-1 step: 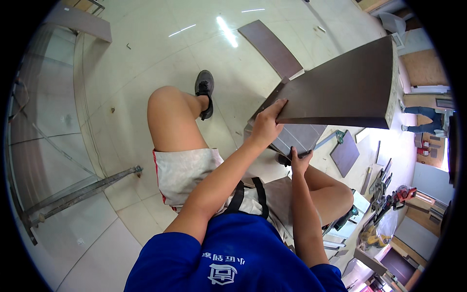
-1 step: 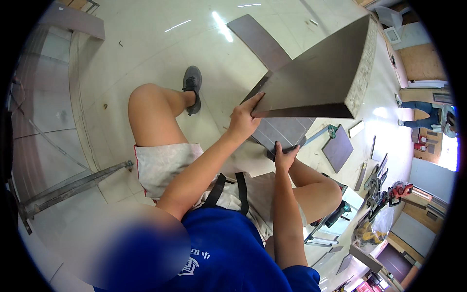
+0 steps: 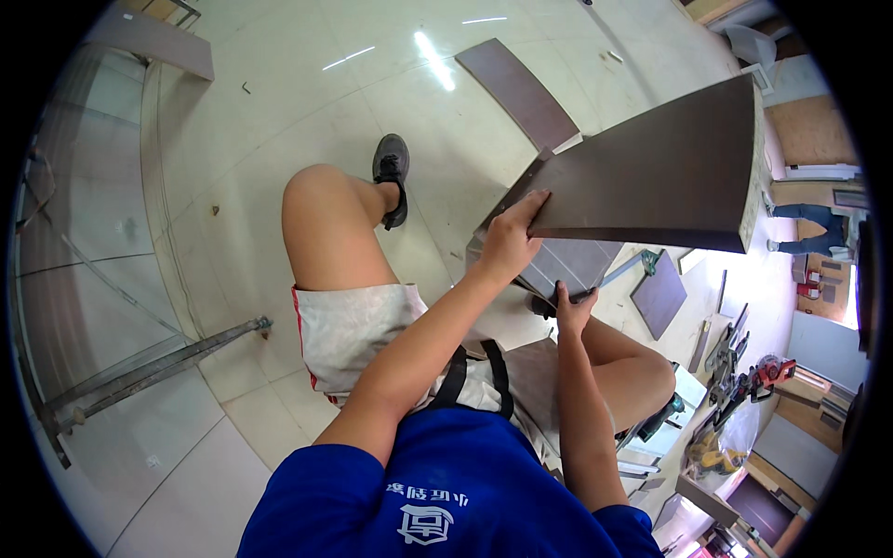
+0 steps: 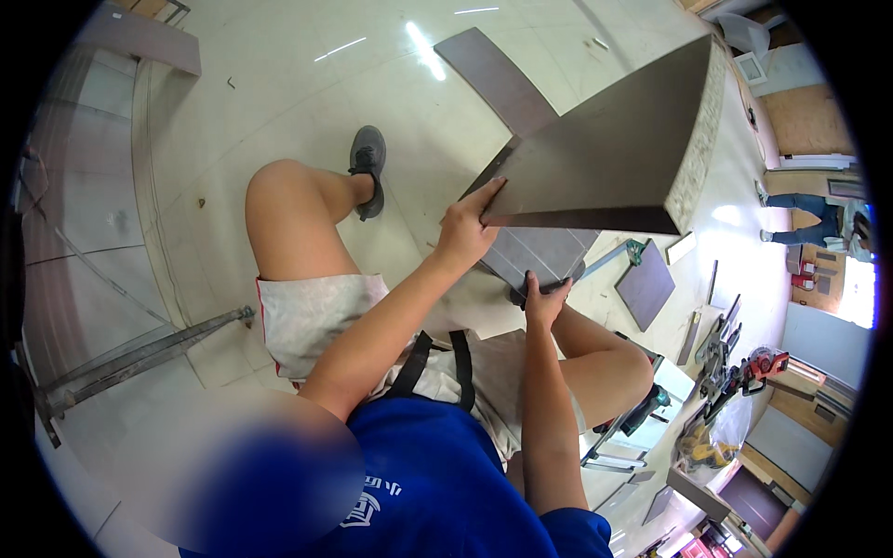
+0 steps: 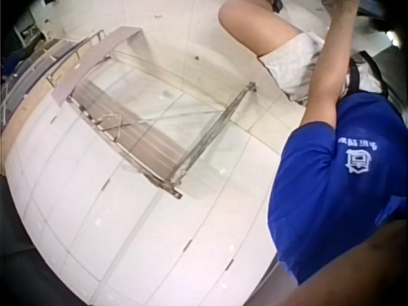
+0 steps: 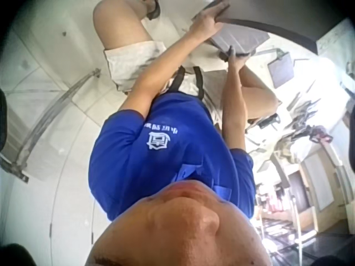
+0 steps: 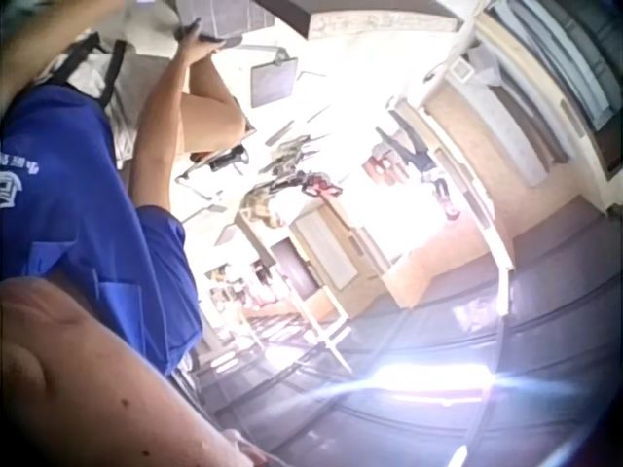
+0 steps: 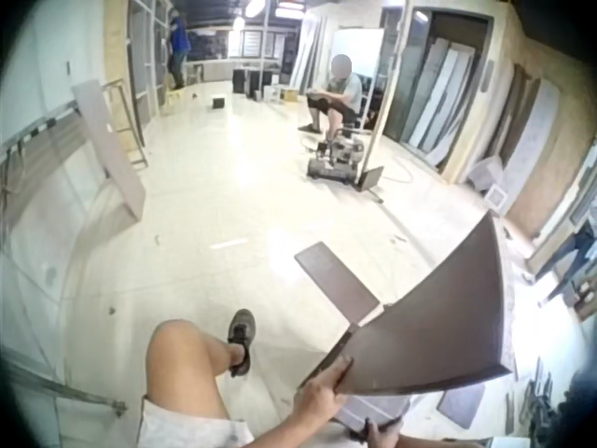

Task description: The person sits on the floor and uses a cordless drill to drive screws into rectangular wooden panels. They repeatedly flip the panels to drill from different sides and then align two panels together to form a corner joint.

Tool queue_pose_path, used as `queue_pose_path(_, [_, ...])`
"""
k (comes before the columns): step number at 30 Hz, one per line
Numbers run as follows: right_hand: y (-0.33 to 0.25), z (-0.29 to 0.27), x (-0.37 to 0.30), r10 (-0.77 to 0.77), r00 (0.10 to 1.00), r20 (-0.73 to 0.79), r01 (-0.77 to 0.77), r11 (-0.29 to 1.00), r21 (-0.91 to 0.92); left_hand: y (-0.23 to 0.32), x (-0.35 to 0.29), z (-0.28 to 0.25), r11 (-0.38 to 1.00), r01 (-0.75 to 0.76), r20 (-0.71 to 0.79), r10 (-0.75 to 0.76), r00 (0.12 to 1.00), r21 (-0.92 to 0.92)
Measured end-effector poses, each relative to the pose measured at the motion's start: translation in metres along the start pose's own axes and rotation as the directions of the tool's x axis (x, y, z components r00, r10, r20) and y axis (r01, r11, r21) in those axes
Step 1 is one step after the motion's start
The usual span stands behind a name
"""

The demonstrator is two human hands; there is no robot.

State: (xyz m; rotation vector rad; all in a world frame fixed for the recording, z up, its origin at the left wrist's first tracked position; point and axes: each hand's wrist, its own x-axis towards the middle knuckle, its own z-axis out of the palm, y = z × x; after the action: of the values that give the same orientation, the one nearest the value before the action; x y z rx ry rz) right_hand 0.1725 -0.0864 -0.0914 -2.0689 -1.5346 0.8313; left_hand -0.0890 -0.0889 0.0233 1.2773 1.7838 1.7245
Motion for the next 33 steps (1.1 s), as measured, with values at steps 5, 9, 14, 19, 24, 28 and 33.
queue_pose_path(5, [0.006,-0.002,0.002,-0.047,0.999,0.005,0.047,0.999,-0.011,-0.001,0.0,-0.002,0.999,-0.029,0.032,0.029,0.999,0.019])
queue_pose_path(9, [0.003,-0.001,0.001,-0.034,0.999,0.016,0.034,0.999,0.002,-0.003,0.001,-0.005,0.998,-0.039,0.046,0.037,0.998,0.045])
queue_pose_path(14, [0.004,-0.002,0.003,0.001,1.0,0.021,-0.001,1.0,-0.008,-0.004,0.002,-0.006,0.999,-0.028,0.05,0.027,0.998,0.018])
queue_pose_path(19, [0.002,-0.003,0.001,-0.016,1.0,0.022,0.016,1.0,-0.001,-0.005,0.004,-0.01,0.998,-0.056,0.044,0.055,0.997,0.021])
queue_pose_path(24, [0.0,-0.003,0.001,0.0,1.0,0.019,0.0,1.0,-0.008,-0.004,0.004,-0.011,0.999,-0.043,0.066,0.041,0.997,0.029])
queue_pose_path(28, [0.005,-0.002,0.004,-0.031,0.999,0.005,0.031,1.0,-0.002,-0.005,0.004,-0.01,0.997,-0.058,0.068,0.055,0.996,0.043])
queue_pose_path(33, [0.004,-0.003,0.003,-0.034,0.999,0.016,0.034,0.999,0.017,-0.004,0.001,-0.009,0.999,-0.036,0.066,0.034,0.997,0.037])
